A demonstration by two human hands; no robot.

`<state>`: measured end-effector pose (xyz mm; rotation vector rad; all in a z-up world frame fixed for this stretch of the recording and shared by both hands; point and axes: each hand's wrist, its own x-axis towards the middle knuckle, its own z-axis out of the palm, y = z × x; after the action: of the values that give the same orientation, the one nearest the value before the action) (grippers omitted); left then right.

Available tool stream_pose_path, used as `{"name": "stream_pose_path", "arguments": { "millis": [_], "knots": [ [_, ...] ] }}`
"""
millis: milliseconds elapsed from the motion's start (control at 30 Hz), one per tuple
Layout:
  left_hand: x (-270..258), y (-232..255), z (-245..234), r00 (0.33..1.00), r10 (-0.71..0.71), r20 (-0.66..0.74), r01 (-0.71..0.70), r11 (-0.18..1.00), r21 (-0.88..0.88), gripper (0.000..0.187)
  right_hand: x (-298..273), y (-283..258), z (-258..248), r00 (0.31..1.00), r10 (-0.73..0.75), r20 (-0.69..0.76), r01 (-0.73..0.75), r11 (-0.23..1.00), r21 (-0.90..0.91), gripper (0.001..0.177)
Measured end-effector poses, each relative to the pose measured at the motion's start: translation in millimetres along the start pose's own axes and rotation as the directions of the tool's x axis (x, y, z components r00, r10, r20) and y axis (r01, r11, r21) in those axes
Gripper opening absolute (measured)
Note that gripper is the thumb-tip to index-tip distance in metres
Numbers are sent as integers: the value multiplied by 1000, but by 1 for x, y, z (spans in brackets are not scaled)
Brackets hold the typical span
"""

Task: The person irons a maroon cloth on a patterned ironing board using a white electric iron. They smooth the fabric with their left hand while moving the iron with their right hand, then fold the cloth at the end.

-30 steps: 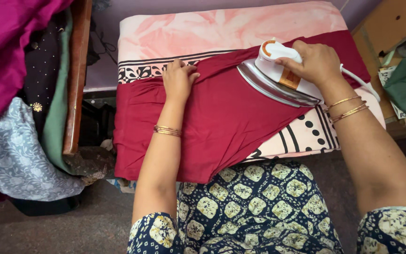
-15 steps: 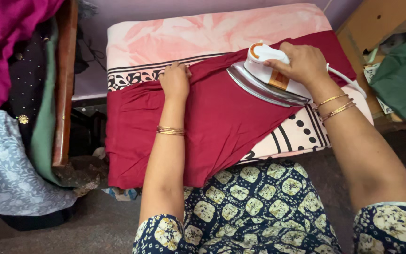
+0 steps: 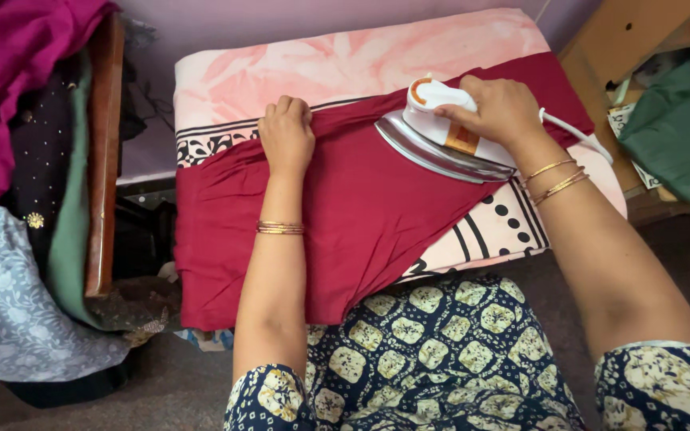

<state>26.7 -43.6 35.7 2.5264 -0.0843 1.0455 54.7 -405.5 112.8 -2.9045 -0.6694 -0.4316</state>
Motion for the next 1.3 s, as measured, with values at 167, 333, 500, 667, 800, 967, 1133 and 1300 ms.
{"name": "stream_pose_path", "arguments": {
  "millis": [167,333,500,667,800,967,1133,1300],
  "knots": [
    [16,-14,18,996,-32,82,26,997,74,2,0,2,2,1000,-11,-1,11,1000,-11,67],
    [24,-50,68,983,-72,170,50,990,130,9,1,1,-1,1000,-12,13,12,1000,3,69],
    [5,-60,85,987,-67,149,33,975,219,8,4,-2,3,997,71,38,-70,997,-34,71],
    [3,-49,64,990,-61,128,38,983,179,8,21,2,20,990,109,-88,-106,994,38,67],
    [-1,-45,37,993,-48,112,52,998,-31,26,23,17,12,993,-119,10,119,993,13,63],
    [5,-44,27,982,-50,181,55,998,-21,28,28,12,19,992,-111,-65,116,990,81,59],
    [11,-27,20,998,-66,9,66,996,57,20,46,4,16,991,-125,49,119,986,117,63],
    [13,-21,23,993,-116,-8,116,992,46,18,58,-14,22,998,-54,-13,55,988,143,65]
  ]
}}
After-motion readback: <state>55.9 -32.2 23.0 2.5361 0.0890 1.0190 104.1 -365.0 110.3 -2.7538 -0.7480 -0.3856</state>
